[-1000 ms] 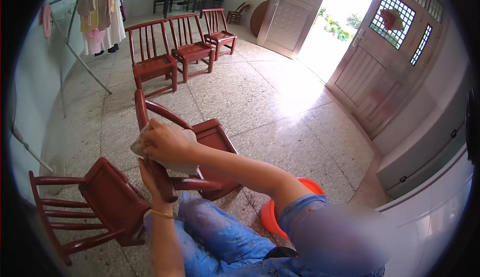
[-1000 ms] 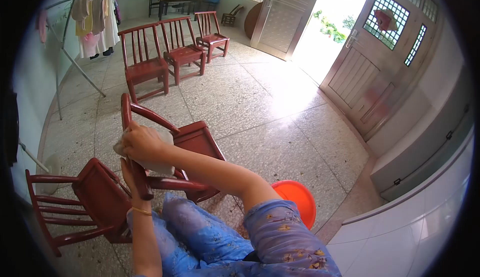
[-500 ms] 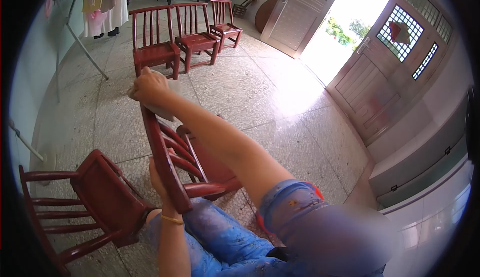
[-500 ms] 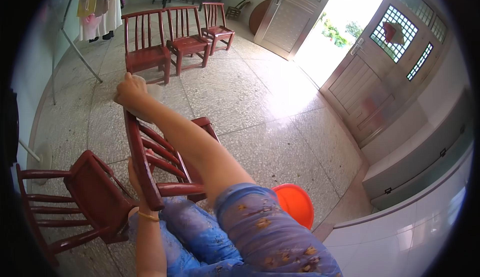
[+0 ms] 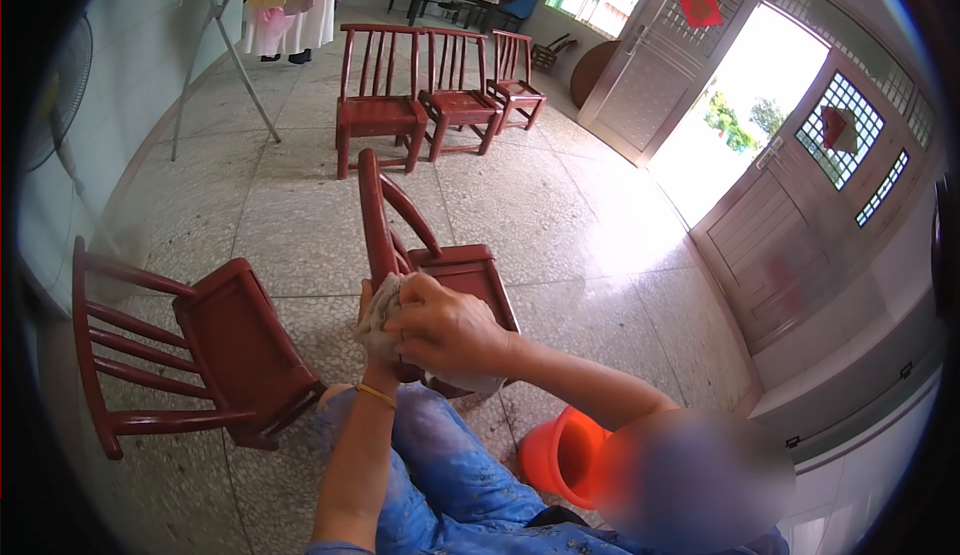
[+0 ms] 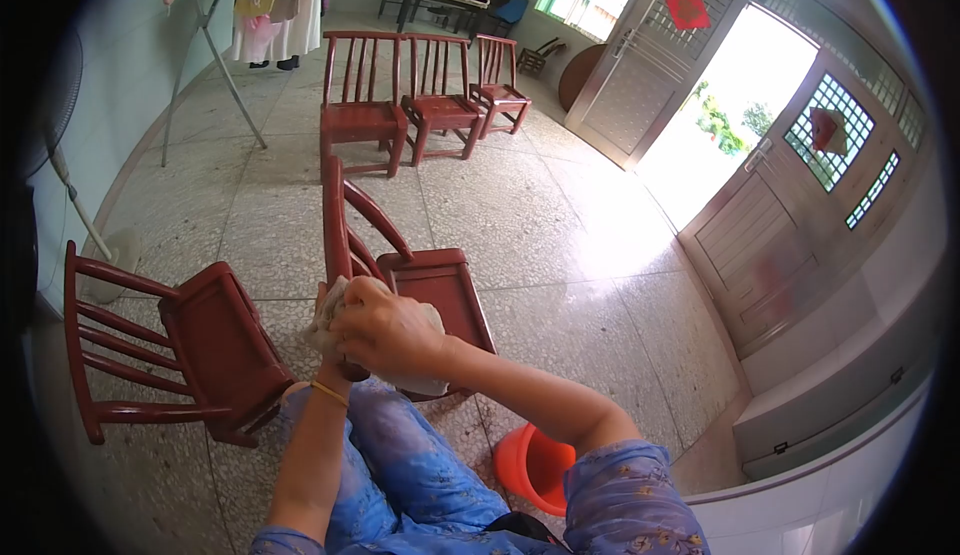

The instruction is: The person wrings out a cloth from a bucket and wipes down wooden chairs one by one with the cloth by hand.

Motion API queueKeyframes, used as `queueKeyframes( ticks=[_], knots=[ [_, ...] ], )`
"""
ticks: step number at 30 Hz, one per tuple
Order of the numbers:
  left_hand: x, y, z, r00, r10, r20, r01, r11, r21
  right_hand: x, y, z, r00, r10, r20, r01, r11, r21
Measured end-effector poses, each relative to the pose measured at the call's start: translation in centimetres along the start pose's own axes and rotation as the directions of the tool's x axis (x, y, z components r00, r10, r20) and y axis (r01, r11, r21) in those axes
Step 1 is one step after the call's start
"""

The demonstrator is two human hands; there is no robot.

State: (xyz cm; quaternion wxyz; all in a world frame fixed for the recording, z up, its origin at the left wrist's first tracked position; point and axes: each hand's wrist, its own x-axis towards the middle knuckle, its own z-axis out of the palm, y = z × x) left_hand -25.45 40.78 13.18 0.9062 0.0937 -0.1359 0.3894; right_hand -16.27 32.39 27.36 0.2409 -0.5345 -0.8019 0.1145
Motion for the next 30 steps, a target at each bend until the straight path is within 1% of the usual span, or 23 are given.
queueKeyframes(
  ticks=[1, 2, 3, 4, 5, 7, 8, 9, 10, 11, 14, 15, 17, 18, 20, 21, 23, 24, 26, 27, 28, 29, 30],
  knots=[
    [0.2, 0.1, -0.2, 1.000, 0.014, -0.002, -0.014, 1.000, 0.002, 1.1, 0.5, -0.2, 1.000, 0.009, 0.016, -0.009, 1.000, 0.009],
    [0.5, -0.2, -0.6, 0.971, 0.150, -0.187, -0.130, 0.985, 0.116, 2.6, 1.2, 0.1, 0.998, 0.058, -0.020, -0.059, 0.998, -0.020],
    [0.7, -0.6, -0.1, 0.887, 0.294, -0.356, -0.215, 0.945, 0.245, 4.6, 2.5, 0.2, 0.995, 0.100, -0.014, -0.100, 0.995, -0.016],
    [1.0, -0.6, 3.4, 0.861, 0.336, -0.382, -0.250, 0.933, 0.259, 6.5, 4.5, 0.7, 0.993, 0.082, -0.086, -0.083, 0.997, -0.011],
    [0.9, -0.6, 2.1, 0.846, 0.357, -0.397, -0.267, 0.927, 0.265, 8.8, 6.3, 0.8, 0.991, 0.060, -0.116, -0.060, 0.998, 0.007],
    [0.6, -0.4, -1.1, 0.904, 0.294, -0.311, -0.169, 0.912, 0.373, 13.7, 10.0, 1.5, 0.978, 0.093, -0.185, -0.094, 0.996, 0.003],
    [0.4, -0.3, 0.3, 0.865, 0.336, -0.372, -0.154, 0.884, 0.441, 16.0, 11.1, 1.2, 0.973, 0.089, -0.213, -0.105, 0.992, -0.065],
    [0.6, -0.2, 1.7, 0.835, 0.323, -0.446, -0.112, 0.893, 0.436, 18.2, 12.4, 1.2, 0.966, 0.153, -0.211, -0.168, 0.984, -0.055],
    [0.7, -0.2, 1.2, 0.832, 0.338, -0.439, -0.146, 0.898, 0.414, 20.4, 14.2, 1.6, 0.959, 0.141, -0.247, -0.170, 0.980, -0.101],
    [0.8, -0.2, 0.7, 0.832, 0.350, -0.430, -0.177, 0.903, 0.392, 21.8, 14.3, 1.5, 0.947, 0.205, -0.247, -0.247, 0.957, -0.150],
    [0.7, -0.1, -0.4, 0.826, 0.383, -0.413, -0.161, 0.863, 0.478, 22.6, 13.7, 1.7, 0.951, 0.233, -0.203, -0.279, 0.929, -0.243],
    [0.4, -0.1, -0.2, 0.829, 0.377, -0.412, -0.158, 0.866, 0.475, 21.6, 13.3, 2.1, 0.950, 0.194, -0.243, -0.252, 0.938, -0.238],
    [0.5, 0.0, 0.5, 0.834, 0.410, -0.369, -0.109, 0.778, 0.619, 18.9, 12.4, 2.1, 0.945, 0.149, -0.291, -0.225, 0.942, -0.249],
    [0.5, 0.1, 0.4, 0.839, 0.406, -0.362, -0.113, 0.781, 0.614, 16.9, 11.5, 2.0, 0.959, 0.106, -0.264, -0.160, 0.968, -0.192],
    [0.3, 0.0, -0.5, 0.868, 0.321, -0.378, -0.135, 0.886, 0.444, 12.5, 9.5, 2.1, 0.973, 0.040, -0.226, -0.063, 0.993, -0.096],
    [0.4, -0.1, -0.2, 0.872, 0.312, -0.377, -0.131, 0.891, 0.435, 10.0, 8.1, 2.1, 0.976, 0.019, -0.219, -0.033, 0.998, -0.060],
    [1.0, -0.4, 0.3, 0.853, 0.317, -0.414, -0.202, 0.933, 0.298, 5.4, 4.7, 1.9, 0.983, 0.081, -0.162, -0.084, 0.996, -0.010],
    [0.8, -0.5, 0.1, 0.859, 0.307, -0.409, -0.196, 0.936, 0.291, 3.2, 3.3, 1.7, 0.990, 0.032, -0.137, -0.035, 0.999, -0.018],
    [0.2, -0.2, -1.2, 0.968, 0.094, -0.233, -0.089, 0.996, 0.031, 0.5, 0.9, 1.2, 0.993, -0.015, -0.115, 0.011, 0.999, -0.034],
    [0.1, -0.1, -1.6, 0.992, 0.001, -0.122, -0.012, 0.996, -0.088, -0.3, -0.2, 1.0, 0.996, -0.052, -0.071, 0.047, 0.997, -0.067],
    [-0.1, -0.2, -1.9, 1.000, 0.030, 0.005, -0.030, 0.997, -0.070, -0.6, -0.6, 0.8, 0.996, -0.087, -0.026, 0.085, 0.992, -0.095],
    [0.2, -0.3, -2.4, 1.000, 0.023, 0.004, -0.023, 0.997, -0.073, -0.3, -0.5, 0.7, 0.996, -0.081, -0.029, 0.078, 0.992, -0.096],
    [0.6, -0.5, -3.3, 0.996, 0.078, -0.031, -0.079, 0.996, -0.032, 0.5, -0.2, 0.6, 0.997, -0.071, -0.016, 0.069, 0.994, -0.081]
  ],
)
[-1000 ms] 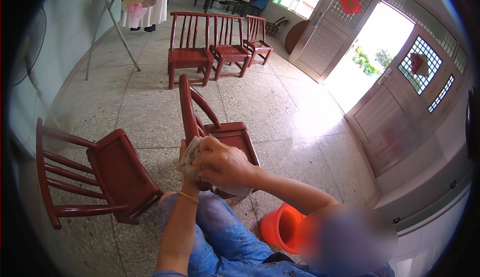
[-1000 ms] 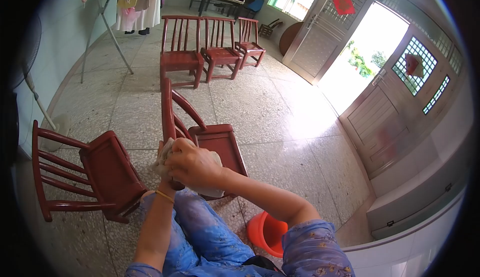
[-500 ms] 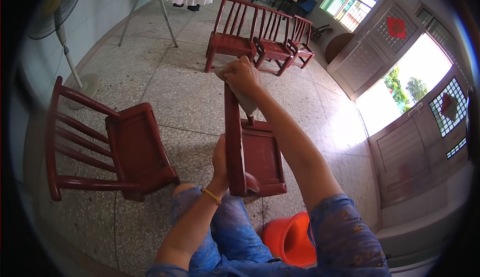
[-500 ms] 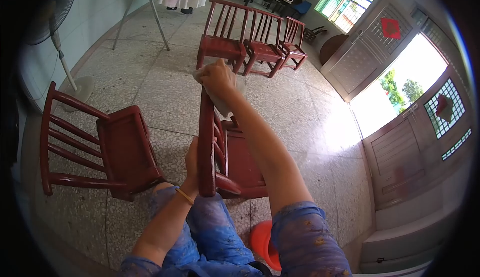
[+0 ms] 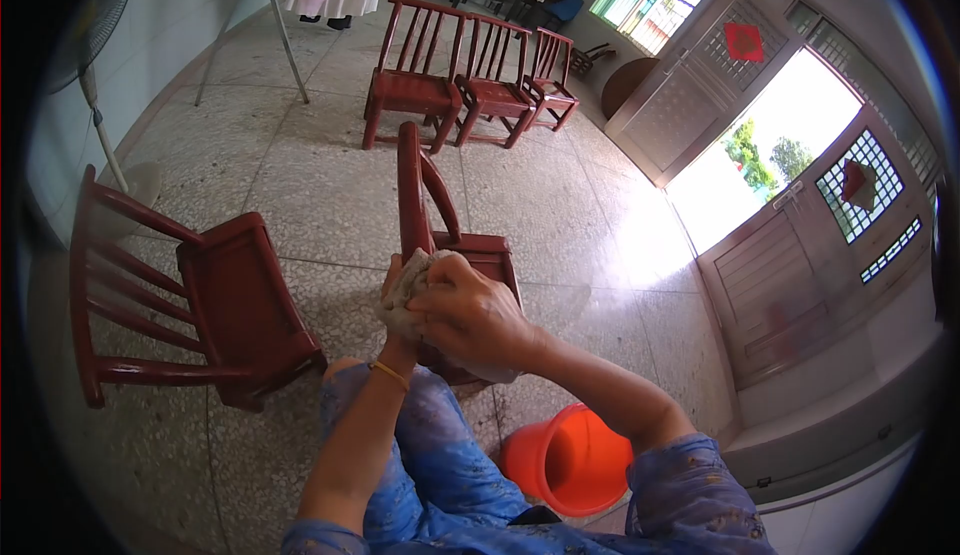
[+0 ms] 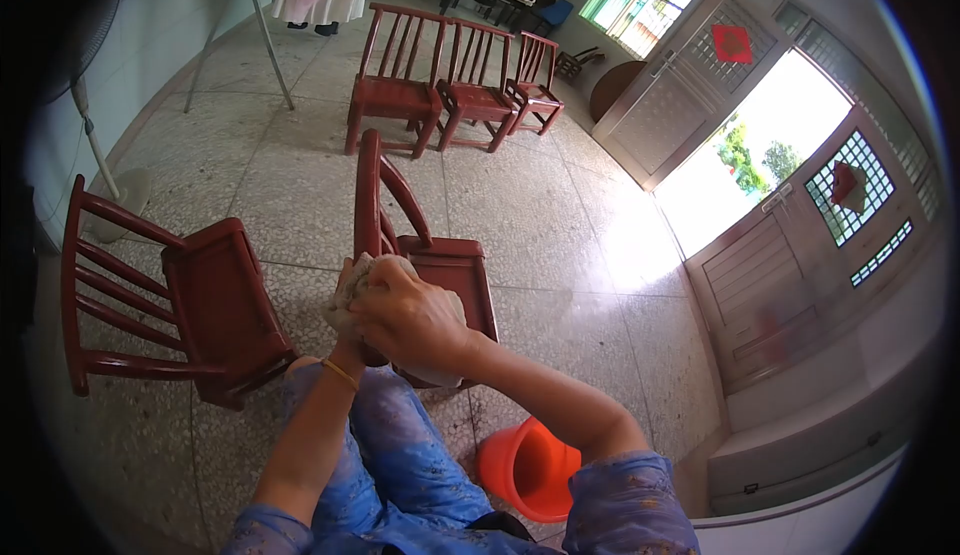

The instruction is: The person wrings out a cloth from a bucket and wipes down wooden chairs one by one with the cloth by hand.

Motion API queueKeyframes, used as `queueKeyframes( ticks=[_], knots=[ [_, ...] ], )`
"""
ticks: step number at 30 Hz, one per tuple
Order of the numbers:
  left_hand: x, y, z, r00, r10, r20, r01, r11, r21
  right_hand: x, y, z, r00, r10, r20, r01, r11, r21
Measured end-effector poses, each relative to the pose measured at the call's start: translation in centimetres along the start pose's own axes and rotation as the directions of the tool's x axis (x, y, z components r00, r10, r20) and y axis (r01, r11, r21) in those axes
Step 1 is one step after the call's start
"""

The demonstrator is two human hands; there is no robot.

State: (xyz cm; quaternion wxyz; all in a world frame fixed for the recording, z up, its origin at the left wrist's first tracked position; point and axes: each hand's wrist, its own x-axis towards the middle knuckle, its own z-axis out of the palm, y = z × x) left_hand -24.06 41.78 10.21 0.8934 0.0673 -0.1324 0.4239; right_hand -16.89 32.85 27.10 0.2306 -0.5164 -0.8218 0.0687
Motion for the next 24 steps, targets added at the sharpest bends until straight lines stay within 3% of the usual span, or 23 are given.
queueKeyframes(
  ticks=[1, 2, 3, 5, 7, 9, 11, 13, 15, 17, 19, 23, 24],
  knots=[
    [0.5, 0.2, 1.6, 0.998, 0.062, -0.029, -0.061, 0.997, 0.042, 1.2, 0.5, 0.0, 1.000, 0.004, 0.015, -0.004, 1.000, 0.014],
    [0.4, -0.3, 3.3, 0.902, 0.408, -0.145, -0.280, 0.805, 0.523, 2.7, 1.1, 0.1, 0.999, 0.042, 0.002, -0.042, 0.999, -0.007],
    [0.3, -0.2, 3.2, 0.902, 0.403, -0.152, -0.272, 0.807, 0.524, 4.4, 2.5, 0.5, 0.998, 0.064, -0.026, -0.064, 0.998, -0.009],
    [-0.2, 0.0, 2.4, 0.901, 0.259, -0.349, -0.151, 0.940, 0.307, 8.3, 6.4, 1.4, 0.991, 0.091, -0.095, -0.094, 0.995, -0.027],
    [-0.7, 0.3, 3.9, 0.925, 0.233, -0.300, -0.099, 0.910, 0.402, 12.6, 9.1, 1.8, 0.977, 0.163, -0.139, -0.168, 0.985, -0.024],
    [-0.6, 0.3, 4.4, 0.869, 0.300, -0.394, -0.079, 0.870, 0.487, 16.8, 11.6, 1.8, 0.962, 0.224, -0.158, -0.233, 0.972, -0.041],
    [-0.5, 0.2, 4.8, 0.868, 0.312, -0.386, -0.047, 0.827, 0.561, 19.8, 12.9, 1.7, 0.945, 0.282, -0.168, -0.300, 0.949, -0.094],
    [-0.4, 0.7, 3.8, 0.920, 0.293, -0.258, -0.110, 0.828, 0.549, 21.1, 13.8, 2.5, 0.930, 0.325, -0.175, -0.351, 0.925, -0.148],
    [-0.3, 0.5, 4.1, 0.933, 0.270, -0.236, -0.111, 0.843, 0.526, 20.8, 13.7, 3.1, 0.938, 0.237, -0.251, -0.293, 0.931, -0.216],
    [0.0, 0.2, 5.4, 0.871, 0.373, -0.319, -0.126, 0.799, 0.588, 18.8, 13.1, 3.3, 0.929, 0.241, -0.281, -0.302, 0.932, -0.202],
    [0.1, 0.2, 5.0, 0.855, 0.367, -0.366, -0.119, 0.826, 0.551, 15.2, 11.4, 3.1, 0.938, 0.161, -0.306, -0.185, 0.981, -0.051],
    [0.1, 0.7, 2.6, 0.885, 0.322, -0.337, -0.090, 0.828, 0.554, 7.8, 7.6, 2.9, 0.951, 0.154, -0.268, -0.146, 0.988, 0.051],
    [0.6, 0.6, 3.0, 0.885, 0.313, -0.345, -0.139, 0.884, 0.446, 6.0, 6.3, 2.9, 0.953, 0.148, -0.263, -0.136, 0.989, 0.064]
  ],
)
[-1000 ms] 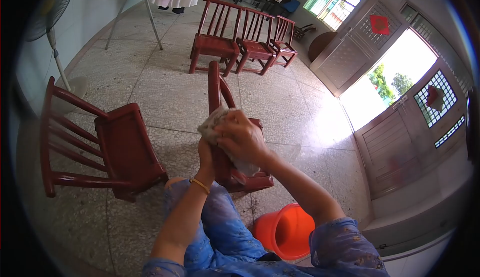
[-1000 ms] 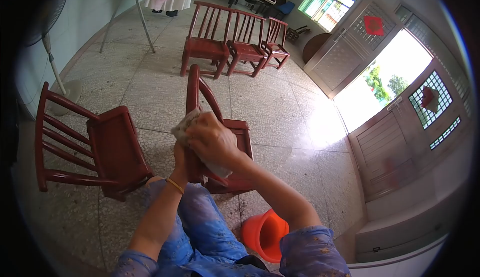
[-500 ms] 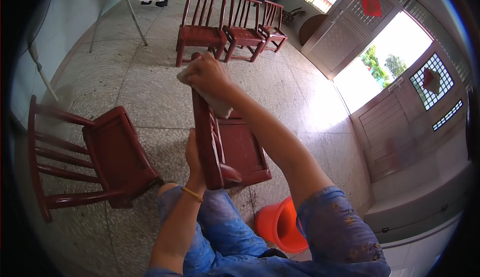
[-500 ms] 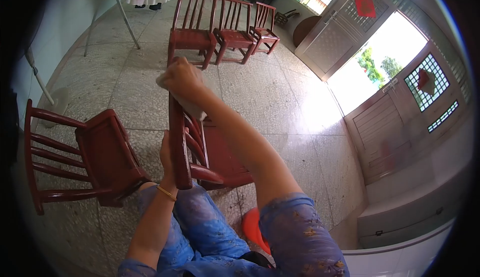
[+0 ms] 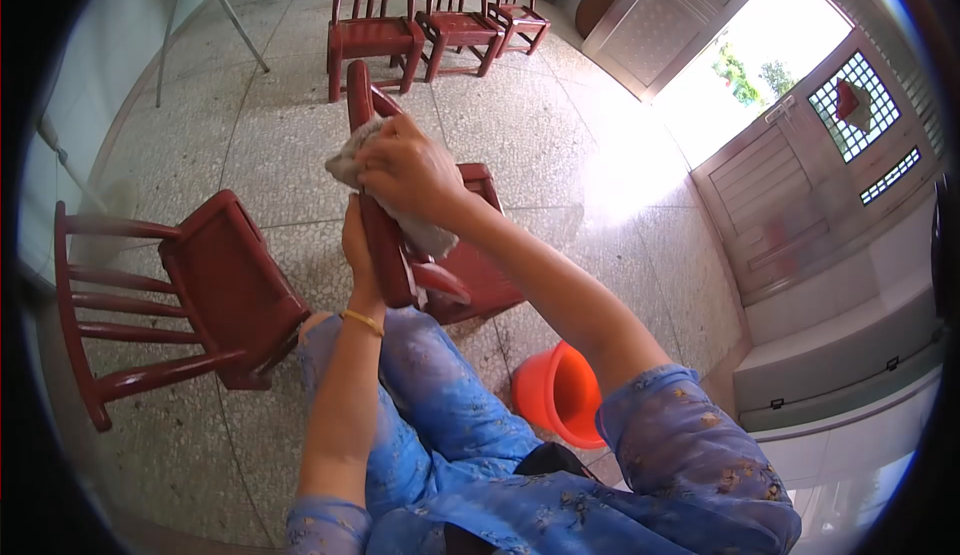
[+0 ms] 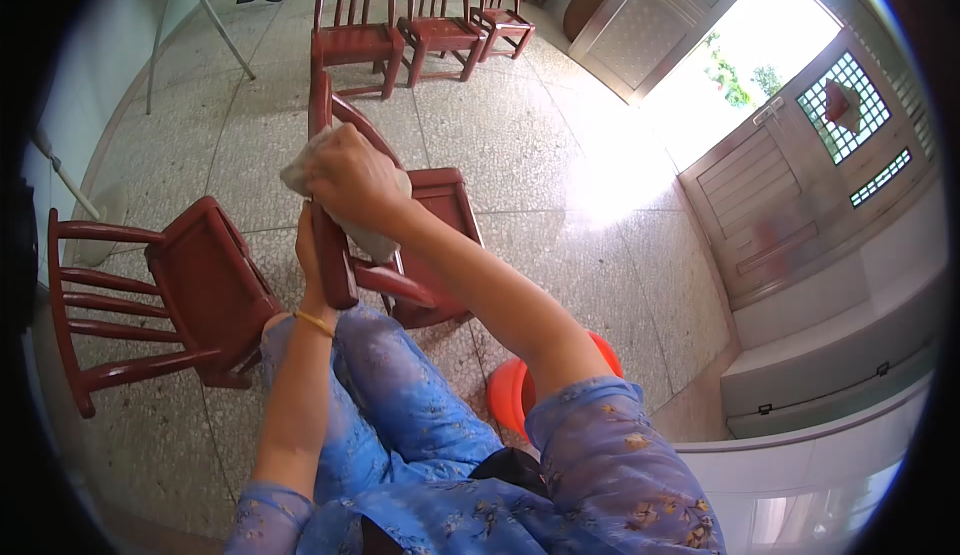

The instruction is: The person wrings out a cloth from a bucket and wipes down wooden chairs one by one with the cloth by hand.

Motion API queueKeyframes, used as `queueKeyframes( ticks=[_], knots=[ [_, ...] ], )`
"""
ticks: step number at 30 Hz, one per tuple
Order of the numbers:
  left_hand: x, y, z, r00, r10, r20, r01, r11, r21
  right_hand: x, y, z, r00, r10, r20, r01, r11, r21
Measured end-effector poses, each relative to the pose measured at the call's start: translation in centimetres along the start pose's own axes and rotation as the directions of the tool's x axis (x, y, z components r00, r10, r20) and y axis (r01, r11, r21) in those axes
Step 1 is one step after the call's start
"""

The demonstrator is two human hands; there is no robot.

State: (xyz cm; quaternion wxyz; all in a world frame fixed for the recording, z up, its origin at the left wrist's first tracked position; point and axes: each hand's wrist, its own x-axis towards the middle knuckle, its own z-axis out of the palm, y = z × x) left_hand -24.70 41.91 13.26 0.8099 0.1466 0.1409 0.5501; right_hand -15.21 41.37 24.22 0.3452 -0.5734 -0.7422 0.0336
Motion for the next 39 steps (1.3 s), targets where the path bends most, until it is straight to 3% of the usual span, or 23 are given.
queueKeyframes(
  ticks=[2, 3, 6, 7, 9, 10, 15, 17, 19, 23, 25, 27, 29, 31, 33, 35, 36, 37, 39],
  knots=[
    [0.3, -0.5, -0.8, 0.996, -0.026, 0.090, 0.043, 0.980, -0.192, -3.8, -2.0, -1.0, 1.000, -0.004, 0.004, 0.003, 1.000, 0.026],
    [0.3, -0.6, -1.4, 0.996, -0.023, 0.085, 0.038, 0.982, -0.184, -5.6, -3.0, -1.6, 1.000, -0.005, 0.018, 0.004, 0.999, 0.039],
    [-1.0, 0.6, -1.5, 0.902, -0.021, 0.431, 0.015, 1.000, 0.017, -9.3, -5.2, -2.8, 0.999, -0.005, 0.045, 0.001, 0.997, 0.079],
    [0.1, 1.0, -2.6, 0.904, -0.006, 0.429, -0.008, 1.000, 0.030, -9.8, -5.5, -3.0, 0.999, 0.008, 0.052, -0.012, 0.996, 0.090],
    [3.8, 1.7, -5.5, 0.935, -0.248, 0.252, 0.181, 0.948, 0.262, -9.5, -5.3, -2.9, 0.999, -0.017, 0.041, 0.011, 0.993, 0.121],
    [0.7, 3.5, -1.0, 0.983, -0.119, 0.138, 0.085, 0.970, 0.229, -9.1, -5.3, -3.0, 0.998, 0.000, 0.059, -0.008, 0.991, 0.136],
    [-1.3, 4.5, 0.5, 0.990, -0.114, 0.079, 0.101, 0.982, 0.158, -5.1, -2.7, -1.0, 0.998, 0.068, 0.002, -0.068, 0.985, 0.161],
    [-1.5, 3.1, 0.8, 0.998, 0.055, -0.006, -0.052, 0.976, 0.212, -2.3, -1.4, -0.3, 0.994, 0.094, -0.056, -0.084, 0.984, 0.156],
    [-1.6, 3.3, 0.7, 0.986, 0.022, 0.166, -0.074, 0.947, 0.312, 0.7, 0.7, 0.4, 0.980, 0.159, -0.116, -0.140, 0.978, 0.156],
    [0.4, 3.6, -1.4, 0.998, 0.053, 0.031, -0.062, 0.844, 0.533, 4.5, 3.6, 1.3, 0.993, 0.115, -0.028, -0.111, 0.987, 0.114],
    [1.9, 3.7, -3.8, 0.951, 0.284, 0.119, -0.275, 0.609, 0.744, 2.9, 2.8, 1.1, 0.976, 0.126, -0.176, -0.094, 0.980, 0.177],
    [1.1, 4.2, -2.4, 0.927, 0.294, 0.233, -0.346, 0.428, 0.835, 0.5, 2.5, 1.2, 0.970, 0.172, -0.173, -0.129, 0.963, 0.237],
    [0.2, 4.9, -0.4, 0.915, 0.287, 0.285, -0.378, 0.361, 0.853, -3.2, 1.3, 0.7, 0.972, 0.163, -0.168, -0.109, 0.951, 0.289],
    [-1.0, 5.3, 1.6, 0.964, 0.088, 0.250, -0.260, 0.482, 0.837, -7.0, -0.3, -0.1, 0.966, 0.078, -0.245, 0.004, 0.948, 0.318],
    [-1.2, 5.1, 2.2, 0.974, 0.047, 0.223, -0.216, 0.503, 0.837, -8.8, -0.8, -1.2, 0.967, 0.079, -0.243, -0.001, 0.953, 0.303],
    [-1.8, 4.9, 3.0, 0.979, 0.076, 0.191, -0.205, 0.301, 0.931, -9.7, -0.5, -1.5, 0.962, 0.107, -0.250, -0.035, 0.961, 0.275],
    [-0.9, 4.9, 2.3, 0.968, 0.096, 0.233, -0.244, 0.126, 0.962, -10.1, 0.2, -1.3, 0.963, 0.143, -0.228, -0.074, 0.956, 0.285],
    [-1.1, 5.1, 3.3, 0.965, 0.100, 0.244, -0.255, 0.123, 0.959, -10.7, 1.4, -0.7, 0.962, 0.135, -0.236, -0.065, 0.957, 0.282],
    [-1.7, 5.3, 4.5, 0.991, -0.052, 0.127, -0.120, 0.124, 0.985, -12.2, 3.8, 0.5, 0.977, 0.173, -0.128, -0.162, 0.983, 0.092]
  ],
)
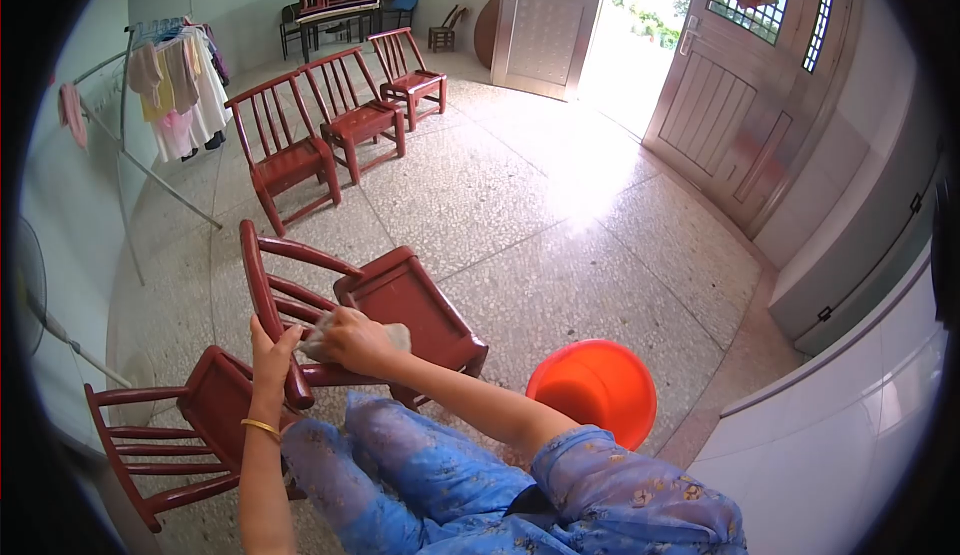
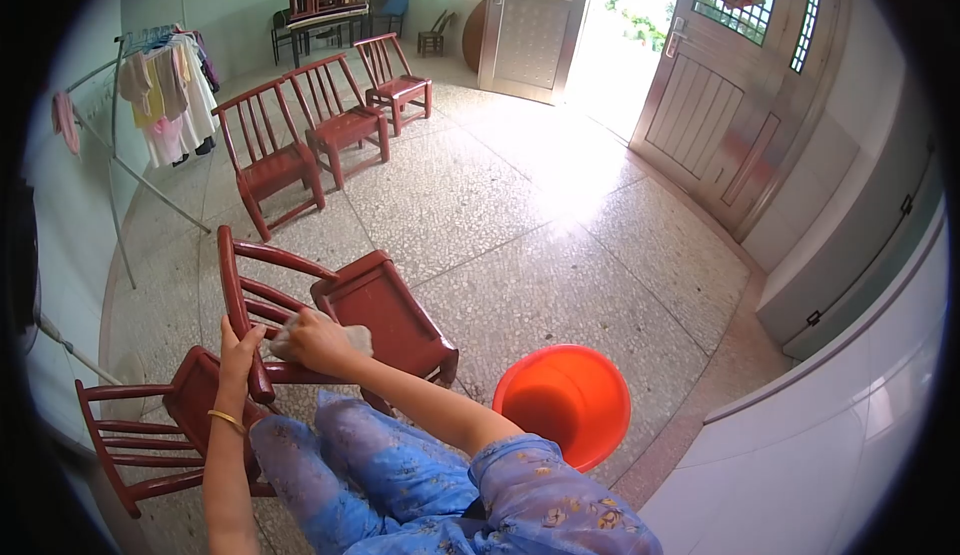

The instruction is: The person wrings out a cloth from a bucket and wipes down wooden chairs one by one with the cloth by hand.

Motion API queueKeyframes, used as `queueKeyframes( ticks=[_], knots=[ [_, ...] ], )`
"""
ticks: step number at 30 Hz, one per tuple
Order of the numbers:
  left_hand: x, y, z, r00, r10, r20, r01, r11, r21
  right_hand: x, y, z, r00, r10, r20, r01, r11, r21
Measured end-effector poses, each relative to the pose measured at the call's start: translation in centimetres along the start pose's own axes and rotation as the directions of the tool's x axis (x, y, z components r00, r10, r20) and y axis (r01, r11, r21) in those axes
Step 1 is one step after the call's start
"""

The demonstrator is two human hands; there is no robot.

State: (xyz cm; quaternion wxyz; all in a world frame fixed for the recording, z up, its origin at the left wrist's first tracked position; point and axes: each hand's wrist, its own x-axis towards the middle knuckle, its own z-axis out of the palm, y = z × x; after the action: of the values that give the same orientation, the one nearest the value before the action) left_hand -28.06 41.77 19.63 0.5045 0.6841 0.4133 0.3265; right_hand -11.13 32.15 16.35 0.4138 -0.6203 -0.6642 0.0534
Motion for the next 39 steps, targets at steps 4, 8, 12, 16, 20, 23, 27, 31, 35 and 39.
queueKeyframes(
  ticks=[4, 8, 12, 16, 20, 23, 27, 31, 35, 39],
  knots=[
    [-0.1, -0.3, 0.4, 0.996, 0.048, -0.078, -0.036, 0.988, 0.150, -3.1, 6.0, -0.2, 0.852, 0.442, 0.280, -0.421, 0.897, -0.135],
    [0.0, -0.9, 0.2, 0.996, -0.006, -0.084, 0.014, 0.995, 0.100, -8.4, 14.5, 3.1, 0.701, 0.645, 0.304, -0.578, 0.764, -0.287],
    [-1.0, 1.4, 0.8, 0.994, -0.066, -0.083, 0.065, 0.998, -0.005, -10.0, 16.0, 3.9, 0.773, 0.596, 0.216, -0.559, 0.802, -0.214],
    [-0.6, 0.4, 0.9, 0.994, 0.002, -0.108, -0.002, 1.000, -0.001, -10.2, 12.3, 3.6, 0.802, 0.597, 0.013, -0.597, 0.802, 0.017],
    [-0.7, 0.7, 1.0, 0.994, -0.002, -0.113, 0.003, 1.000, 0.011, -7.8, 5.4, 0.6, 0.921, 0.383, -0.072, -0.354, 0.900, 0.253],
    [-0.6, 0.3, 0.8, 0.994, 0.000, -0.112, 0.002, 1.000, 0.011, -5.8, 1.1, -0.7, 0.946, 0.317, -0.069, -0.275, 0.895, 0.350],
    [-0.6, 0.3, 0.9, 0.992, 0.005, -0.127, 0.000, 0.999, 0.036, -5.8, 1.7, -0.6, 0.947, 0.318, -0.029, -0.291, 0.896, 0.334],
    [-0.7, 1.0, 1.0, 0.993, -0.026, -0.119, 0.028, 0.999, 0.021, -9.3, 8.6, 2.0, 0.882, 0.472, -0.012, -0.462, 0.868, 0.182],
    [-1.3, 2.0, 1.3, 0.989, -0.094, -0.114, 0.079, 0.989, -0.126, -14.6, 12.7, 2.3, 0.837, 0.548, -0.004, -0.548, 0.837, 0.011],
    [-1.0, 1.9, 1.0, 0.988, -0.113, -0.105, 0.100, 0.988, -0.120, -15.4, 13.3, 4.6, 0.813, 0.503, -0.292, -0.521, 0.854, 0.021]
  ],
)
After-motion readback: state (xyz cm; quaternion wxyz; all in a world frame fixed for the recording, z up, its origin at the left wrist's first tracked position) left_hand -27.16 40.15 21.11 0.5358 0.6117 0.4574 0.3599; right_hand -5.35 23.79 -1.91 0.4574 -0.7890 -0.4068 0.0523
